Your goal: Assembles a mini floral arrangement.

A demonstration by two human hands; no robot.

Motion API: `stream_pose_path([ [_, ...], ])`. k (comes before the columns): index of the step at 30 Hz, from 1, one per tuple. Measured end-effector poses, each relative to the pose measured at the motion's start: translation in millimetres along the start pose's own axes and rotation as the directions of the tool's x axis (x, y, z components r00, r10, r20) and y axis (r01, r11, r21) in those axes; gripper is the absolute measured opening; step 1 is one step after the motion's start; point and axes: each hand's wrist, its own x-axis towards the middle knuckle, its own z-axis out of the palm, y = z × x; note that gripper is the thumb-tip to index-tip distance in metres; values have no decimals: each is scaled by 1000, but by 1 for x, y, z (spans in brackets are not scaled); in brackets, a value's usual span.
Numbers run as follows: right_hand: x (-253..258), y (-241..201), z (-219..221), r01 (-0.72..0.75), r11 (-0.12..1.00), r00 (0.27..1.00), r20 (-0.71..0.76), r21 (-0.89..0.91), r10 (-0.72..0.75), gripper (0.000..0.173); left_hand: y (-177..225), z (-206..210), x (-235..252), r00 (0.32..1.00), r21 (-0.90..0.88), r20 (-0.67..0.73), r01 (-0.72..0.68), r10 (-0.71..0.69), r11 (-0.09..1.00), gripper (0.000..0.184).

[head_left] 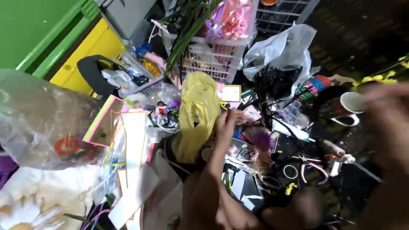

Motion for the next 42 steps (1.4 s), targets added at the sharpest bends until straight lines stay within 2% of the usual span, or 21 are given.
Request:
stream_pose_path([
  [1, -8, 7, 21, 0, 999, 995, 97, -50, 5, 28, -1, 5, -2, 993, -52, 120, 22, -15, 998, 41],
  [3, -25, 28, 68, -82, 995, 982, 164, -56, 91, 25, -4, 20, -8, 968, -150, 246, 98, -59, 984, 40],
  [5, -38, 45, 107, -222, 975, 961, 167, -4, 220, 22, -9, 30, -14, 970, -252, 216, 170, -116, 953, 35],
  [7, -45, 54, 131, -300, 952, 943, 167, 60, 287, 20, -16, 28, -13, 976, -318, 151, 200, -158, 927, 28],
  [12, -45, 53, 153, -312, 943, 946, 128, 112, 298, 18, -19, 14, -7, 965, -290, 105, 260, -240, 921, 25],
  [17, -47, 51, 147, -333, 934, 942, 84, 126, 325, 18, -12, 3, -4, 944, -137, 217, 282, -250, 949, 33],
  [21, -49, 65, 133, -303, 952, 948, 115, 51, 296, 17, -13, 2, -5, 979, 136, 142, 126, -145, 983, 20],
  [24, -40, 77, 108, -149, 984, 939, 298, -100, 173, 15, -2, -6, -5, 966, 332, 226, 48, -129, 942, 13],
  [26, -31, 82, 93, 4, 988, 885, 461, -157, 70, 13, 3, -11, -3, 919, 460, 339, 26, -202, 888, 10],
  [28, -22, 88, 84, 138, 979, 800, 599, -149, -22, 9, 4, -9, -2, 842, 532, 414, 84, -345, 843, 10],
  [30, -14, 90, 81, 220, 966, 729, 681, -138, -68, 6, 2, -4, -2, 773, 550, 429, 186, -467, 814, 11],
  [35, 9, 76, 81, 226, 955, 606, 795, -193, 17, 13, 4, 2, 0, 711, 417, 403, 419, -577, 807, 11],
  [37, 16, 67, 80, 164, 971, 528, 847, -173, 61, 11, 10, 0, 1, 675, 460, 410, 428, -614, 778, 8],
  [39, 23, 73, 68, 79, 991, 493, 868, -110, 58, 11, 15, -8, 1, 661, 481, 441, 397, -607, 782, 8],
  [40, 27, 82, 56, 57, 994, 515, 856, -92, 50, 12, 15, -14, 2, 665, 472, 456, 382, -591, 794, 7],
  [42, 34, 100, 22, 55, 987, 628, 773, -150, 83, 12, 15, -25, 2, 696, 433, 464, 362, -548, 826, 8],
])
